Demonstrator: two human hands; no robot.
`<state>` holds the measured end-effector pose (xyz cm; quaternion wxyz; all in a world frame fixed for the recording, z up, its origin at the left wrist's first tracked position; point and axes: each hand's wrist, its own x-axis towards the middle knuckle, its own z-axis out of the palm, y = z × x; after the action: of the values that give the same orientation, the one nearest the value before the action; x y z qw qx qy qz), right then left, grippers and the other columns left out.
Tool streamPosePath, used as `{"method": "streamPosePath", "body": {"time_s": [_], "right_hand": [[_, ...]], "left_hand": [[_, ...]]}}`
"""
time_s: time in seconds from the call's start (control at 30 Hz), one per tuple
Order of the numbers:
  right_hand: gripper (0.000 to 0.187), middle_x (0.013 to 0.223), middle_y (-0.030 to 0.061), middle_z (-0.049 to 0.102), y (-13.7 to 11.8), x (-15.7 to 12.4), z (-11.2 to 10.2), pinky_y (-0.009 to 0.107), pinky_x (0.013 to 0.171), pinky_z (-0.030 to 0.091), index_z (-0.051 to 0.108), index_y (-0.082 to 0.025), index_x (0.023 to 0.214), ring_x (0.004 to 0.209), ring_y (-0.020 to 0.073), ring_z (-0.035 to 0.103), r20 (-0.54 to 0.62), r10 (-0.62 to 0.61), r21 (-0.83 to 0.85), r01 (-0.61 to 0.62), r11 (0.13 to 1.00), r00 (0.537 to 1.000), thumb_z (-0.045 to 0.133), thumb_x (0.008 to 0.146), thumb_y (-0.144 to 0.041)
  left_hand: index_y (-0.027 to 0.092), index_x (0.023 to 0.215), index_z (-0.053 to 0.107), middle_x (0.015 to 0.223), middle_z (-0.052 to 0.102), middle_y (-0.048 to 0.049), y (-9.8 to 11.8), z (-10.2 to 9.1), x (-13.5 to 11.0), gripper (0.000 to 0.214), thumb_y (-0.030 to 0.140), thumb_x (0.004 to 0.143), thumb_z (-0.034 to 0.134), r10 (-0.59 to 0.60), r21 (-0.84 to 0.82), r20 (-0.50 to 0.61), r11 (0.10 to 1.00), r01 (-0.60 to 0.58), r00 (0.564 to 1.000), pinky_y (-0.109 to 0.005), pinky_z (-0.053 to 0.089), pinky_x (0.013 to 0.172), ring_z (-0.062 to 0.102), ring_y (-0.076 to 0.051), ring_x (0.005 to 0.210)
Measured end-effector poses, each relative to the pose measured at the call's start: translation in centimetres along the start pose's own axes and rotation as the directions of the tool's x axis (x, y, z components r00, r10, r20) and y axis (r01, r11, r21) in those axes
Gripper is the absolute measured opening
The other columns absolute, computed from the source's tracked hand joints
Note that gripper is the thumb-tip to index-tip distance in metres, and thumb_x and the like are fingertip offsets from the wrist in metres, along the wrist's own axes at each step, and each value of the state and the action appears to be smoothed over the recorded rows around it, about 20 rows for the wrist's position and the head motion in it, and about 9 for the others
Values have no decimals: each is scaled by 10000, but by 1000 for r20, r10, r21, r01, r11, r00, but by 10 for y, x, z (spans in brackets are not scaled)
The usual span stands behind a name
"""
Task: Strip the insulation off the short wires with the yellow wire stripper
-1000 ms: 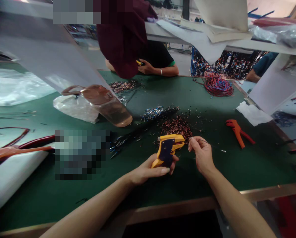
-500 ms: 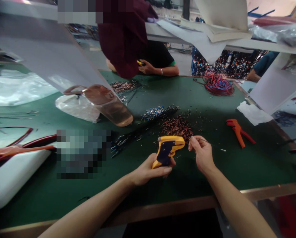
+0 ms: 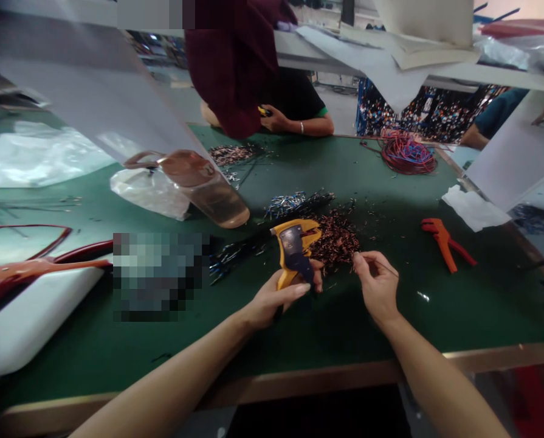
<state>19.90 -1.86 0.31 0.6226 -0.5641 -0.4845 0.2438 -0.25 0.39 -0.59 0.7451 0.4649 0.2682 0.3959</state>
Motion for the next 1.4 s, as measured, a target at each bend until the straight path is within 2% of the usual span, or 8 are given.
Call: {"method": "streamPosePath", "body": {"time_s": [0.17, 0.4, 0.63, 0.77, 1.07, 1.23, 1.3, 1.4], "right_hand": [[138, 676, 7, 694, -1, -7, -4, 303, 612, 499, 708, -238, 755, 621, 169, 624, 76, -246, -174, 255, 951, 966, 672, 865, -313], [117, 715, 11, 749, -10, -12, -1, 315, 627, 514, 716, -253, 763, 635, 177, 677, 147, -392, -217, 416, 883, 908, 665, 863, -218], [142, 674, -1, 743, -20, -13, 3, 279, 606, 512, 691, -225, 797, 585, 143, 680, 269, -601, -244, 657, 714, 753, 632, 886, -131], [140, 653, 1, 731, -21, -12, 4, 265, 616, 511, 669, -207, 781, 574, 131, 677, 271, -637, -271, 692, 669, 721, 635, 891, -127], [112, 678, 2, 735, -19, -13, 3, 268, 626, 516, 655, -208, 824, 594, 136, 679, 293, -650, -227, 711, 666, 702, 646, 883, -114], [124, 690, -10, 732, -15, -14, 2, 271, 627, 509, 650, -219, 829, 605, 138, 673, 300, -641, -217, 705, 675, 706, 651, 874, -104], [126, 699, -12, 724, -13, -15, 2, 274, 626, 505, 659, -225, 822, 614, 139, 666, 282, -601, -216, 659, 720, 748, 645, 876, -112], [117, 703, -6, 689, -9, -14, 1, 268, 600, 486, 661, -220, 804, 623, 140, 638, 177, -454, -187, 483, 856, 873, 619, 897, -161]], "left_hand": [[158, 1126, 660, 904, 650, -40, -3, 2, -1, 544, 393, 674, 849, -86, 40, 24, 996, 85, 996, -327, 451, 816, 597, -181, 838], [168, 1170, 643, 961, 638, -44, -5, 4, -4, 563, 409, 698, 832, -121, 103, 103, 989, 110, 987, -335, 448, 825, 577, -183, 877], [141, 1100, 648, 917, 621, -40, -1, 6, -4, 530, 455, 704, 808, -118, 178, 119, 979, 95, 986, -319, 444, 802, 556, -182, 858], [133, 994, 652, 866, 612, -28, 2, 8, -3, 463, 457, 701, 805, -98, 196, 90, 978, 79, 991, -285, 436, 733, 538, -152, 784], [129, 765, 620, 599, 519, 30, 7, 13, -3, 375, 472, 722, 766, -62, 325, 23, 944, 51, 998, -238, 333, 536, 426, -87, 550], [166, 558, 487, 454, 422, 62, 6, 14, -4, 452, 495, 759, 722, -60, 403, -50, 912, 75, 997, -233, 237, 455, 326, -59, 443], [162, 591, 515, 466, 443, 60, 4, 13, -2, 423, 489, 744, 735, -62, 380, -72, 921, 85, 995, -233, 256, 465, 352, -65, 451], [135, 777, 622, 570, 546, 35, 2, 8, 1, 387, 480, 697, 779, -80, 273, -51, 958, 91, 996, -247, 366, 555, 477, -99, 537]]}}
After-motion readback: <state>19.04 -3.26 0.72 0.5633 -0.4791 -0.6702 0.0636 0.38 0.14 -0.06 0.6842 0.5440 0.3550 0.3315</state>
